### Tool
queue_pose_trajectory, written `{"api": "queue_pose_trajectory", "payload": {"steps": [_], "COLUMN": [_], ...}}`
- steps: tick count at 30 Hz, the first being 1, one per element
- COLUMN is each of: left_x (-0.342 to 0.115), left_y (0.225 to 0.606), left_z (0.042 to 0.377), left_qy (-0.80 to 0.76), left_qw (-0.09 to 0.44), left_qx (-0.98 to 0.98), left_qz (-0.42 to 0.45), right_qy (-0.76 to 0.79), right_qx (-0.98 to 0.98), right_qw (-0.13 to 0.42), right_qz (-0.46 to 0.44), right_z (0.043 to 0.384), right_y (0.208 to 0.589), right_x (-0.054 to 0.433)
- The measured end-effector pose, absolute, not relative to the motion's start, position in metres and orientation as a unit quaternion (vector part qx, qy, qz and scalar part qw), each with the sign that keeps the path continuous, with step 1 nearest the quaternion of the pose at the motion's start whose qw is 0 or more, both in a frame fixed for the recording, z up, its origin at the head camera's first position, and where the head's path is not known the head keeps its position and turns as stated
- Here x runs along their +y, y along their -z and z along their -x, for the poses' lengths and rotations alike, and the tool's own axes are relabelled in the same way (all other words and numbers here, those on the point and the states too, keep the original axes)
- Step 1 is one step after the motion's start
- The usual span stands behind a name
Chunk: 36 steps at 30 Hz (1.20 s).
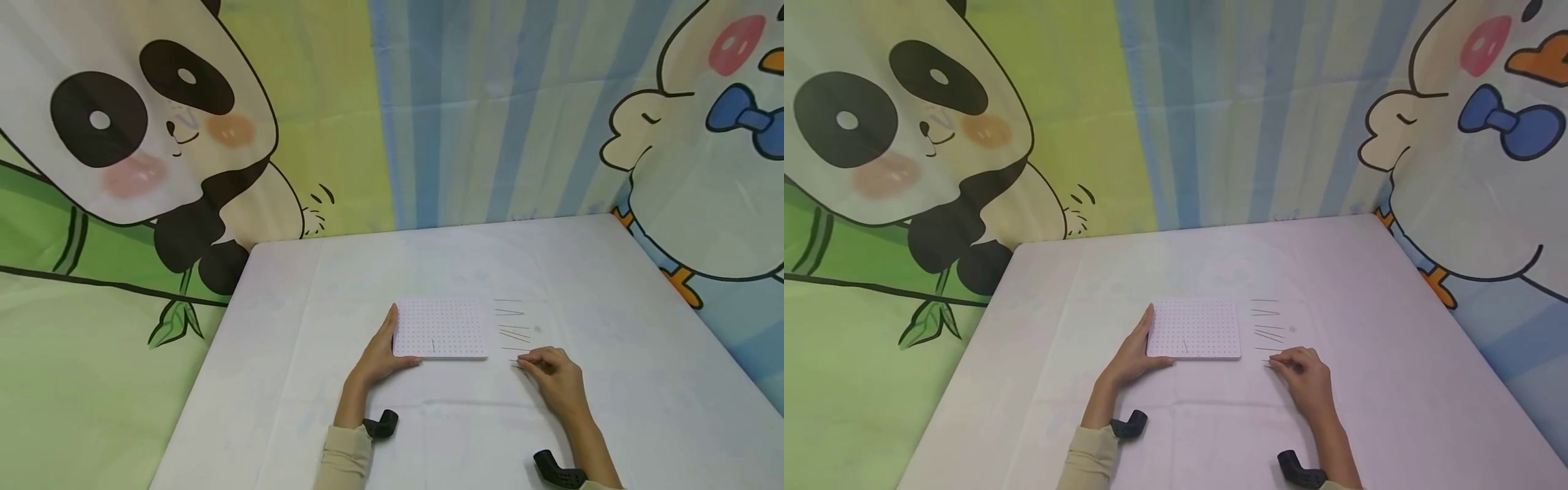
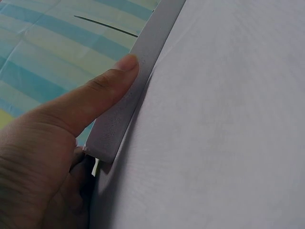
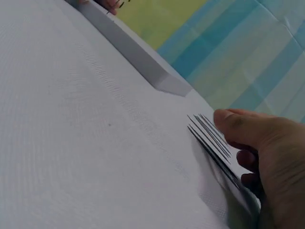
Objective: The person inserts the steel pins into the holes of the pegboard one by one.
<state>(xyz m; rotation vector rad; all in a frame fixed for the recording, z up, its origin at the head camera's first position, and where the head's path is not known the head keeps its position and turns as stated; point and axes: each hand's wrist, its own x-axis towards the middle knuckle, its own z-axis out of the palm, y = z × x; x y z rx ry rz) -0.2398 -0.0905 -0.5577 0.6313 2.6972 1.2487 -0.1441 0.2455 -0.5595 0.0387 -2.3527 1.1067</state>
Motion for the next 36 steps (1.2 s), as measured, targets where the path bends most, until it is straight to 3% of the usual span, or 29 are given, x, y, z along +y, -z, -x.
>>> {"api": "queue_pose_trajectory", "payload": {"steps": [5, 21, 27, 36], "left_x": [-0.090, -0.090, -0.091, -0.091], "left_y": [0.557, 0.556, 0.559, 0.555], "left_z": [0.239, 0.238, 0.239, 0.238], "left_qy": [-0.412, -0.415, -0.413, -0.416], "left_qw": [0.050, 0.046, 0.050, 0.038], "left_qx": [0.886, 0.884, 0.885, 0.882], "left_qz": [-0.209, -0.208, -0.208, -0.216], "right_qy": [-0.390, -0.364, -0.389, -0.526], "right_qx": [-0.891, -0.906, -0.890, -0.808], "right_qw": [0.232, 0.213, 0.232, 0.250], "right_qz": [-0.025, -0.047, -0.060, -0.089], "right_z": [0.142, 0.144, 0.148, 0.183], "right_y": [0.562, 0.562, 0.557, 0.525], "right_x": [0.251, 0.251, 0.250, 0.216]}}
